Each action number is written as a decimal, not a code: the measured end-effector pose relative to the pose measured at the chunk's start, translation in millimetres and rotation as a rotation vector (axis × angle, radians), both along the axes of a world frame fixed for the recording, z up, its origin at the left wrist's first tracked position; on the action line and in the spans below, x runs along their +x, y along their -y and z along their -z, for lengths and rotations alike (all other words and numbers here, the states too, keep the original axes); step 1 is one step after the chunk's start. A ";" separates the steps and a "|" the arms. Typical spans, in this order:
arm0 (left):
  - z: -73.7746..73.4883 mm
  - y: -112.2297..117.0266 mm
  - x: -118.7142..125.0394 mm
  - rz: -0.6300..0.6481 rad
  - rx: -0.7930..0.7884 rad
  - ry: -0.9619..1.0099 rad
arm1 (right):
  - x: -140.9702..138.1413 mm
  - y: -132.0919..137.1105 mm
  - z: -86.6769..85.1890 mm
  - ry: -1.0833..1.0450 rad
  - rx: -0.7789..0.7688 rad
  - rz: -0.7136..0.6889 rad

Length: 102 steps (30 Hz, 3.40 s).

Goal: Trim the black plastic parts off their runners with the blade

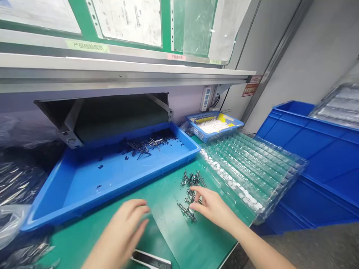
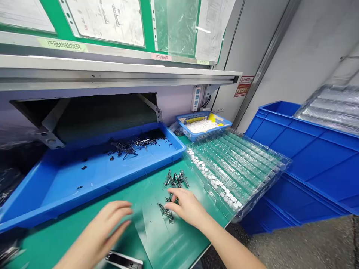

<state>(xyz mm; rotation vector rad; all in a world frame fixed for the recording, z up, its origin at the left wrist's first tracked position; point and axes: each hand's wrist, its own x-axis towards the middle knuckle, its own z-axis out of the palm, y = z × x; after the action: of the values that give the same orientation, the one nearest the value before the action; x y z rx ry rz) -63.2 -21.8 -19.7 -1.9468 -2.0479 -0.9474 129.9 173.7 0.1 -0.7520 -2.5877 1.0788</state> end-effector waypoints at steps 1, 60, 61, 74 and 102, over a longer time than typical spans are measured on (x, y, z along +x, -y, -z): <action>10.7 -13.3 12.1 0.059 -0.061 -0.021 | -3.8 -1.3 -0.1 0.001 -0.032 -0.033; 25.1 -130.9 24.4 0.358 -0.234 0.141 | -25.7 -1.7 -18.0 -1.112 -1.080 -0.134; 20.7 -129.4 23.3 0.369 -0.225 0.113 | -24.0 -3.7 -15.5 -1.061 -1.012 -0.106; -33.0 -80.6 41.4 -0.193 -0.095 1.622 | -23.3 -28.1 8.0 -0.498 -0.796 -0.018; -8.4 -61.8 51.9 0.055 0.286 2.348 | -40.8 -0.1 22.0 -0.562 -0.290 -0.223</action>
<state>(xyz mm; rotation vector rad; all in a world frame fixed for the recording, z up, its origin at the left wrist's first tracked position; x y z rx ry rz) -11.3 40.0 -11.3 0.1978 -1.4295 -4.0139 89.1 173.8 -21.8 -0.1637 -2.0885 1.4971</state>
